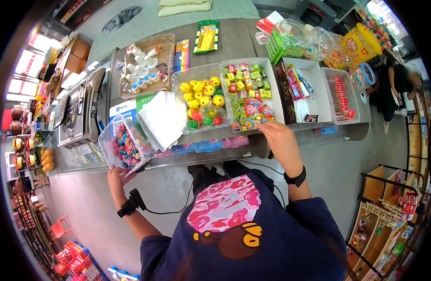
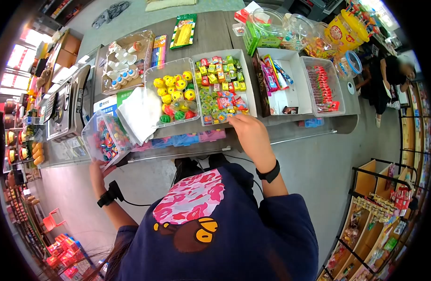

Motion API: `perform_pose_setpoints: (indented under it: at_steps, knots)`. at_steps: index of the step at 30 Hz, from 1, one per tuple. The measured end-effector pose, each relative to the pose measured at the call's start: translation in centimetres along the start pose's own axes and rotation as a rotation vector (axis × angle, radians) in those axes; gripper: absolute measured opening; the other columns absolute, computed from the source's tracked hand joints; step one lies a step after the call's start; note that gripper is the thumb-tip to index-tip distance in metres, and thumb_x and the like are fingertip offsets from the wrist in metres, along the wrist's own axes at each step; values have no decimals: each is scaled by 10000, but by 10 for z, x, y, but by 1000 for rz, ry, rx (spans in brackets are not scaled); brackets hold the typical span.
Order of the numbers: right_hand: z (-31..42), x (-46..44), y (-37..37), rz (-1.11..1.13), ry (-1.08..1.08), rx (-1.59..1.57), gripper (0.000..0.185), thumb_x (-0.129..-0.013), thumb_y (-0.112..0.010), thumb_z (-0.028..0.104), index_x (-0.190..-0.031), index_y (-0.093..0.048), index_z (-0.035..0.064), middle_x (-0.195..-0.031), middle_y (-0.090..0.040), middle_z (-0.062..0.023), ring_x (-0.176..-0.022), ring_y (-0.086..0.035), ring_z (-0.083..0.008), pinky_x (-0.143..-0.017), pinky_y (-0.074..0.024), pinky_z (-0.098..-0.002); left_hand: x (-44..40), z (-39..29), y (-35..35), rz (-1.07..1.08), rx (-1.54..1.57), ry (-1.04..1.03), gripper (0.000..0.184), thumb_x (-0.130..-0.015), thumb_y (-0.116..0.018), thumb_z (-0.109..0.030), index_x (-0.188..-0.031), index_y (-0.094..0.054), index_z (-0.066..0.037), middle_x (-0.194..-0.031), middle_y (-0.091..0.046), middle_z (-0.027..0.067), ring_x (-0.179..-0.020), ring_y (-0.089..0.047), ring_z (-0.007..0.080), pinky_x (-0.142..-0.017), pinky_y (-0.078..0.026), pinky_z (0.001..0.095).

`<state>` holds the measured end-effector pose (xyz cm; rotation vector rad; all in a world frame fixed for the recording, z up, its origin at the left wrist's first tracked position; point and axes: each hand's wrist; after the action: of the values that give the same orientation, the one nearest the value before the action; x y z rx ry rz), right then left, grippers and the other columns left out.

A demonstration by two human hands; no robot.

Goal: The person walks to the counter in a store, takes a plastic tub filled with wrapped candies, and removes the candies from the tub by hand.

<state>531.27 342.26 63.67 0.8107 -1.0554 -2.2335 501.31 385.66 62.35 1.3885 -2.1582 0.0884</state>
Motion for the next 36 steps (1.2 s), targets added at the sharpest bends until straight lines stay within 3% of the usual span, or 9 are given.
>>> perform_pose_setpoints:
  at_steps: [3,10,18,28,34,36]
  knots:
    - [-7,-6,-3,-24,9,-12,160,-830,-596,33,-957,-690,12,-903,-671,-121,-830,-651,-299,-726,-527,-381,-1,6,0,33,-6,-57,418,-781,-494,-90,-1168,-416,48,-1029,-515,205,-832,-643,376,-662,-637,464]
    - [-12,-27,-4,-44,4,-43,178,-863,-587,11,-1002,-697,3,-923,-683,-141,-824,-658,-318,-728,-528,-372,12,3,-9,-17,38,-57,457,-773,-470,-24,-1227,-440,15,-1049,-554,147,-856,-659,332,-648,-643,465]
    - [-26,-63,-15,-103,32,34,145,-844,-602,65,-933,-706,17,-892,-679,-145,-811,-654,-329,-718,-533,-409,1,11,-3,-23,38,-40,488,-768,-461,-26,-1255,-434,-1,-1080,-549,136,-861,-662,313,-655,-642,465]
    - [-40,-96,-30,-191,20,76,138,-854,-606,70,-933,-705,14,-877,-677,-150,-807,-651,-336,-721,-532,-415,2,14,-5,12,55,-61,520,-758,-440,-21,-1277,-421,1,-1077,-538,161,-882,-653,367,-643,-637,496]
    - [-13,-83,-21,-246,27,103,233,-860,-633,116,-1075,-659,29,-1049,-660,-162,-912,-647,-332,-777,-532,-406,5,9,-7,13,59,-51,530,-758,-446,-23,-1287,-409,-5,-1073,-530,161,-870,-648,364,-649,-634,501]
    - [13,-63,-15,-173,98,-85,319,-868,-641,143,-1171,-620,47,-1166,-634,-138,-997,-637,-309,-832,-528,-390,4,11,-7,4,81,-50,531,-758,-460,-34,-1287,-412,-6,-1071,-530,157,-855,-648,351,-643,-634,500]
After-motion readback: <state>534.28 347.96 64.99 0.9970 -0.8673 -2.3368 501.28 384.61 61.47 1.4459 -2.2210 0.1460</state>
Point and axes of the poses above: each hand's wrist, its own x-axis away from the middle knuckle, its own y-axis out of the back of the hand, z = x × y
